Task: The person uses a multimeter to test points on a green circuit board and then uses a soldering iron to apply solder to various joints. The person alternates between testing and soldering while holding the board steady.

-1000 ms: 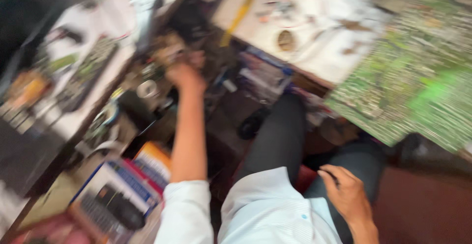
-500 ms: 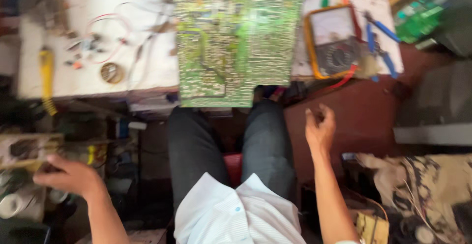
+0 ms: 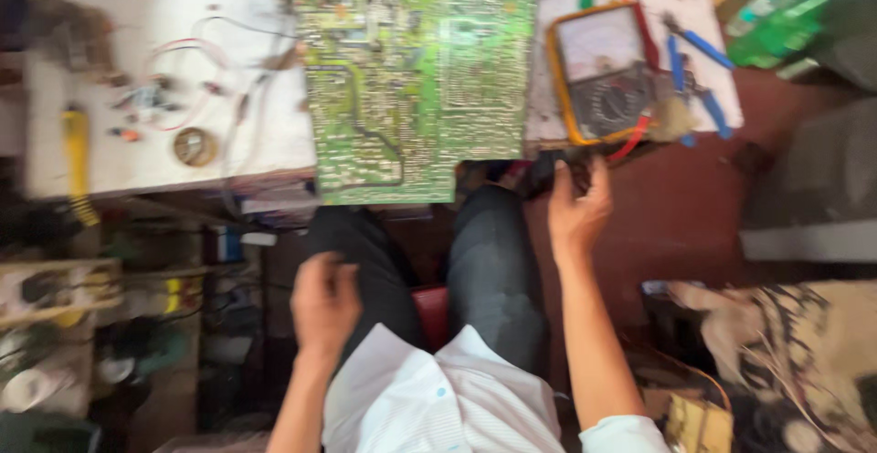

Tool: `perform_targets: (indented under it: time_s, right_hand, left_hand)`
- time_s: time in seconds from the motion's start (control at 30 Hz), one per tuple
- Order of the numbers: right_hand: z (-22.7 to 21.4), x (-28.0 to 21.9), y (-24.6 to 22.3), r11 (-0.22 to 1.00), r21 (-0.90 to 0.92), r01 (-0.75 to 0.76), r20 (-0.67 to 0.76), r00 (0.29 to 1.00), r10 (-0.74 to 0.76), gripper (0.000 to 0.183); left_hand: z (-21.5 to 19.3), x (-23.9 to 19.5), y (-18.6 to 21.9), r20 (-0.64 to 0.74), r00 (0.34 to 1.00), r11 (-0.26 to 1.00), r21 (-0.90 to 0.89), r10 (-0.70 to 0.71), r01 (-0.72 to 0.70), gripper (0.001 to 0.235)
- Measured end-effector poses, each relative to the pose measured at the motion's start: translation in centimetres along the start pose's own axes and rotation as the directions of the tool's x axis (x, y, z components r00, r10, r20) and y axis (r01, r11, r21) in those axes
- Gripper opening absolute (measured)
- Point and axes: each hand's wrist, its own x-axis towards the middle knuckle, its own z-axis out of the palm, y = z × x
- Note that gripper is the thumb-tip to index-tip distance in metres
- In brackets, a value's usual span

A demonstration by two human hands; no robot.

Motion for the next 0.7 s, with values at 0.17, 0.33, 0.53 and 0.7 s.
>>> perform_targets:
  time_s: [0.17,0.33,0.53,0.7]
  right_hand:
    - [1.7,-0.4,8.4,0.903,-0.269,-0.335,0.263,0.877,0.403,0.037]
    - [-3.0,-7.4,11.5,0.815,-0.534,-0.226,0.343,0.823,0.453,0.032]
    - [-11.0,-12.3,4.7,0.878,-0.472,0.08,0.518,0.831,0.203,0.018]
    - [-17.3,-12.5,3.7,0.836,-0.545,-0.067,0.423,0.838,0.344,0.019]
  left_hand:
    - [3.0,-0.1,3.9,0.505,0.847,0.984,-0.145,0.165,-0.105,0.031]
    - [7.7,-1.4,8.1,0.745,0.532,0.905,-0.237,0.403,-0.355,0.045]
    - [16.5,-3.3,14.6,0.661,0.35,0.703,-0.394,0.664,-0.592,0.059]
    - [19.2,-3.2,15.2,0.644,0.398,0.725,-0.382,0.653,-0.572,0.019]
